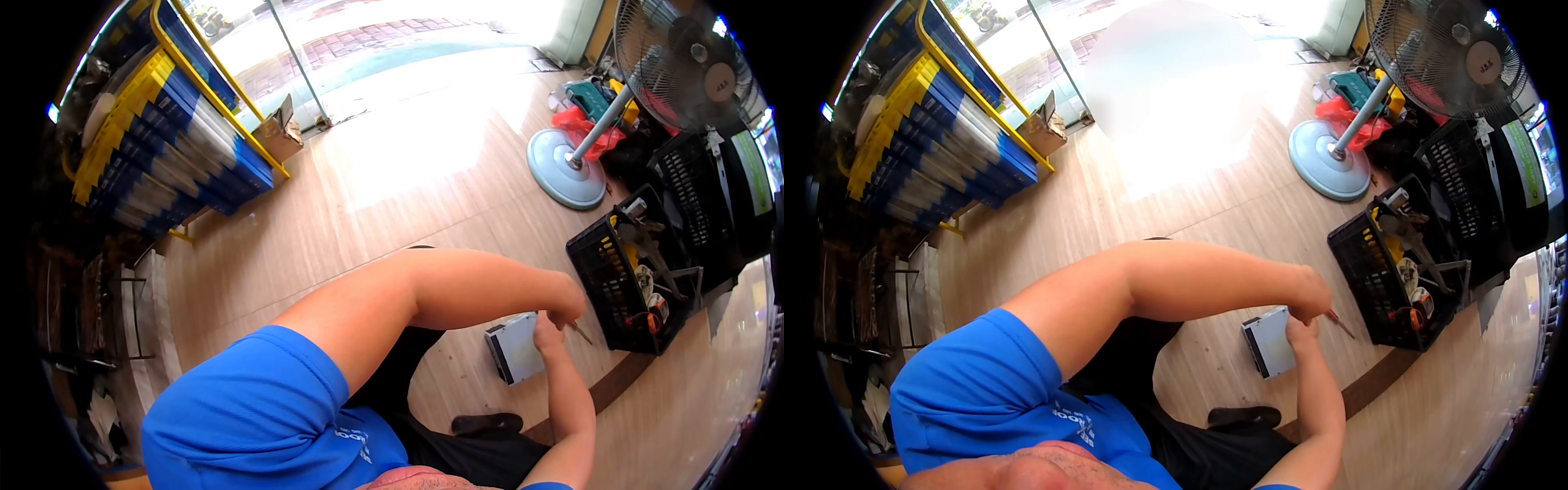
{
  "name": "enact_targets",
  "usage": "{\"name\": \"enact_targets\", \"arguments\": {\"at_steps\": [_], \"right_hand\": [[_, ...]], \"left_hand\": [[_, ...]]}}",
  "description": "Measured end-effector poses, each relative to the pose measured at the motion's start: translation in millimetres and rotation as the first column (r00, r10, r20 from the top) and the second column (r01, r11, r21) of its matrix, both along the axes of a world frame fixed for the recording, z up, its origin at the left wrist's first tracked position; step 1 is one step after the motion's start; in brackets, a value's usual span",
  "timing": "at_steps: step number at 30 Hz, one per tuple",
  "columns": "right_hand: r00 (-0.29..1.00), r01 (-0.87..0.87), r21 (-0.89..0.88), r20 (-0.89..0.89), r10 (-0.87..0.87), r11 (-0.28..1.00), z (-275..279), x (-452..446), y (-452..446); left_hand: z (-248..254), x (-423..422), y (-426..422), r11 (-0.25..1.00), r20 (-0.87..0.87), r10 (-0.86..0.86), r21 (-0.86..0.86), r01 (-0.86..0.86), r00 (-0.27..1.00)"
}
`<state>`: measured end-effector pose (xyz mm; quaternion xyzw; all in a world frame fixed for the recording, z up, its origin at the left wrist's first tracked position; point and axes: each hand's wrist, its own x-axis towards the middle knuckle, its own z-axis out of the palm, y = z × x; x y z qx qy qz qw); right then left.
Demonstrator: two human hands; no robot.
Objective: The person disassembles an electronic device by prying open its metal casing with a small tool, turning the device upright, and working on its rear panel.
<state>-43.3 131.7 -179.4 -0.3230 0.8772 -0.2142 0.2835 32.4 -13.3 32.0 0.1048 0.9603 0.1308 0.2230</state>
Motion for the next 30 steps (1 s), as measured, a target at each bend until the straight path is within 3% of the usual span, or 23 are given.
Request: {"name": "enact_targets", "arguments": {"at_steps": [1, 2, 7, 11, 14, 15, 16, 18, 20, 22, 25, 27, 30], "right_hand": [[1.000, 0.006, 0.001, -0.002, -0.006, 1.000, -0.3, -0.3, 0.4], [0.989, -0.132, -0.023, -0.073, 0.130, 0.991, -1.3, -0.3, -0.6], [0.906, -0.387, -0.056, -0.207, 0.369, 0.920, -12.4, -4.5, -0.1], [0.942, -0.329, -0.115, -0.118, 0.316, 0.937, -14.1, 1.1, 1.3], [0.934, -0.343, 0.263, -0.010, 0.358, 0.902, 13.8, 6.8, -9.6], [0.938, -0.329, 0.266, -0.015, 0.346, 0.906, 6.1, 4.2, -8.8], [0.937, -0.336, 0.169, -0.043, 0.347, 0.927, -0.2, 3.0, -8.8], [0.978, -0.132, -0.138, 0.145, 0.152, 0.982, -3.5, 0.9, 2.5], [0.998, -0.048, -0.214, 0.040, 0.058, 0.976, -17.1, 0.6, 4.5], [0.999, 0.004, -0.063, 0.050, -0.001, 0.998, 34.4, 17.9, -2.9], [0.987, -0.085, -0.142, 0.121, 0.102, 0.986, -5.6, 9.6, -0.2], [0.986, -0.122, -0.060, 0.105, 0.128, 0.991, 8.3, 12.0, -3.3], [0.953, -0.282, 0.010, -0.113, 0.281, 0.959, 28.3, 13.6, -4.0]], "left_hand": [[-0.3, 0.8, -0.2, 1.000, -0.002, -0.006, 0.001, 0.006, 1.000], [-0.6, 1.2, -0.9, 1.000, -0.002, 0.010, 0.014, -0.010, 1.000], [-7.5, -6.7, 2.3, 1.000, 0.038, -0.001, -0.002, 0.001, 0.999], [-7.5, -4.0, 0.2, 1.000, 0.044, 0.027, -0.002, -0.026, 0.999], [0.5, -0.6, -2.3, 1.000, 0.046, -0.007, -0.004, 0.007, 0.999], [4.3, 1.6, -2.9, 1.000, 0.048, -0.029, -0.001, 0.029, 0.998], [4.6, 2.9, -4.0, 0.999, 0.041, -0.044, 0.000, 0.044, 0.998], [5.4, 3.4, -3.2, 1.000, 0.071, 0.007, 0.019, -0.009, 0.997], [9.5, 6.5, -1.9, 1.000, 0.064, 0.020, -0.001, -0.020, 0.998], [6.6, 3.1, -1.7, 0.999, 0.099, 0.021, -0.036, -0.017, 0.995], [-2.1, 2.2, -5.3, 1.000, 0.084, 0.009, -0.009, -0.008, 0.996], [-0.5, 3.2, -6.1, 1.000, 0.064, 0.026, 0.015, -0.027, 0.998], [5.7, 2.0, -4.7, 0.998, 0.127, 0.058, 0.001, -0.059, 0.990]]}}
